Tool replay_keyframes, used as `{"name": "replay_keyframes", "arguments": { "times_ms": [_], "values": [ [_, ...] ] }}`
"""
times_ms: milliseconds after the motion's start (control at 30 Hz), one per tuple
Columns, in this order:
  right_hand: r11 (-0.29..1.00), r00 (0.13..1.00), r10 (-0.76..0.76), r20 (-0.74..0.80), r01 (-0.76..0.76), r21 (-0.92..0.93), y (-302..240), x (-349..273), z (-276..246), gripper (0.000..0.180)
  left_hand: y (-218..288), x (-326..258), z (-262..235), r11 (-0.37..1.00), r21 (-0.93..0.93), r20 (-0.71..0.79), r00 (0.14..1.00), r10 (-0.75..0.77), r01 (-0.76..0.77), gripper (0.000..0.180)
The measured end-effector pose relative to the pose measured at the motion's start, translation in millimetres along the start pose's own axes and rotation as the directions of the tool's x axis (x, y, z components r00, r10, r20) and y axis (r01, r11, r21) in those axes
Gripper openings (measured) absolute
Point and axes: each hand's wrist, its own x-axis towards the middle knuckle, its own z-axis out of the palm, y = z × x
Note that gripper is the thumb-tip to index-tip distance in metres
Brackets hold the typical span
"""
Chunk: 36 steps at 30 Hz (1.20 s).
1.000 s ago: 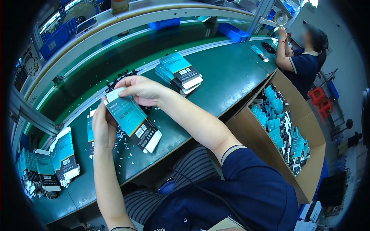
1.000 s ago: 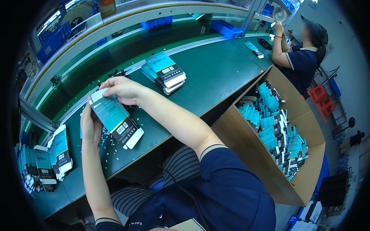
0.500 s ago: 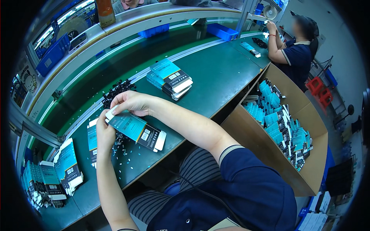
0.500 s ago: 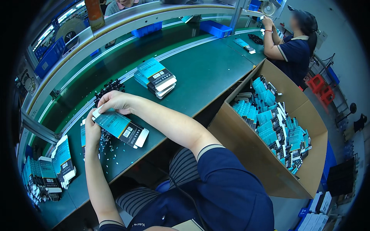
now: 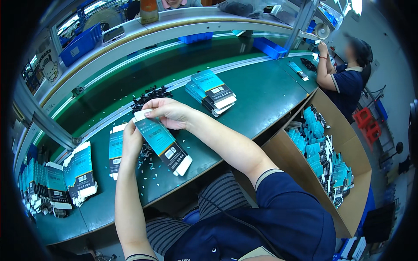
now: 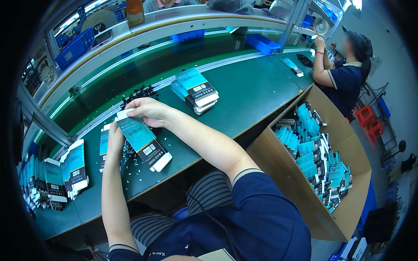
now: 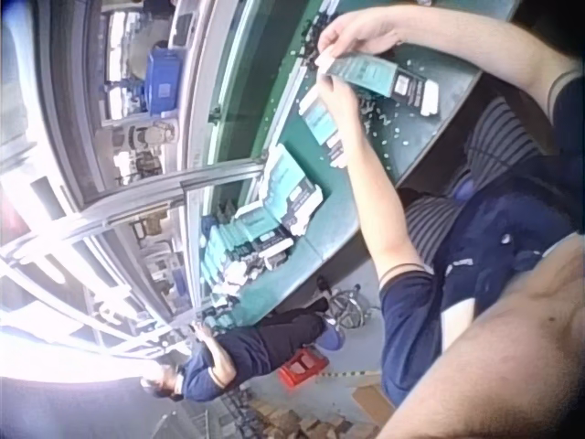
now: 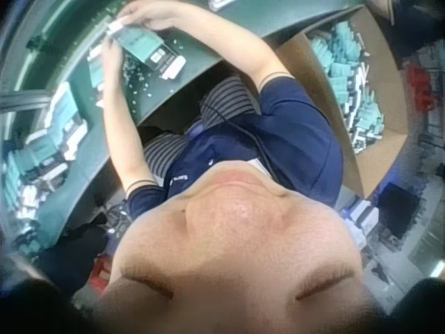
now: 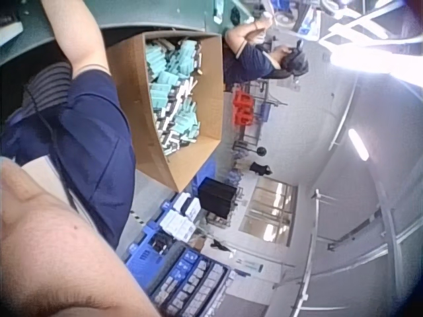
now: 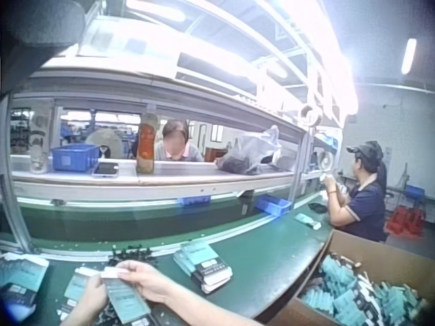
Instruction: Packaging small black electronic components into teal and black retail boxes on a factory assembly line.
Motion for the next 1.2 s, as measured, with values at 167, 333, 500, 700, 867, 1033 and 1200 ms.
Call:
{"name": "replay_keyframes", "arguments": {
  "times_ms": [167,333,500,700,867,1033,1200],
  "values": [
    [0.980,0.978,-0.175,-0.118,0.184,0.072,-4.8,1.7,-1.7,0.018,15.8,-8.8,8.5,0.952,-0.257,0.059,0.986,-0.156,0.166,0.034],
    [0.960,0.959,-0.237,-0.154,0.255,0.111,-8.1,-1.0,1.8,0.018,33.8,-16.4,12.0,0.792,-0.467,0.395,0.894,-0.211,0.393,0.056],
    [0.956,0.948,-0.286,-0.138,0.293,0.030,-5.8,2.1,4.3,0.021,22.0,-16.9,5.2,0.751,-0.466,0.471,0.850,-0.237,0.468,0.067],
    [0.903,0.890,-0.366,-0.271,0.269,-0.335,-1.3,4.2,6.6,0.026,20.8,-17.1,3.2,0.782,-0.495,0.443,0.884,-0.148,0.378,0.069],
    [0.845,0.866,-0.376,-0.329,0.175,-0.506,-3.2,3.7,8.1,0.029,29.9,-8.2,-5.9,0.678,-0.734,0.073,0.997,0.028,0.035,0.073],
    [0.758,0.992,0.009,-0.124,-0.087,-0.646,1.4,-0.1,14.3,0.055,26.2,-5.3,-16.0,0.696,-0.717,0.011,0.998,0.063,-0.036,0.070],
    [0.920,0.995,0.092,-0.037,-0.100,-0.380,10.0,-0.9,18.4,0.048,34.3,-7.2,-9.9,0.687,-0.727,0.068,0.996,0.051,0.014,0.067]
  ]
}}
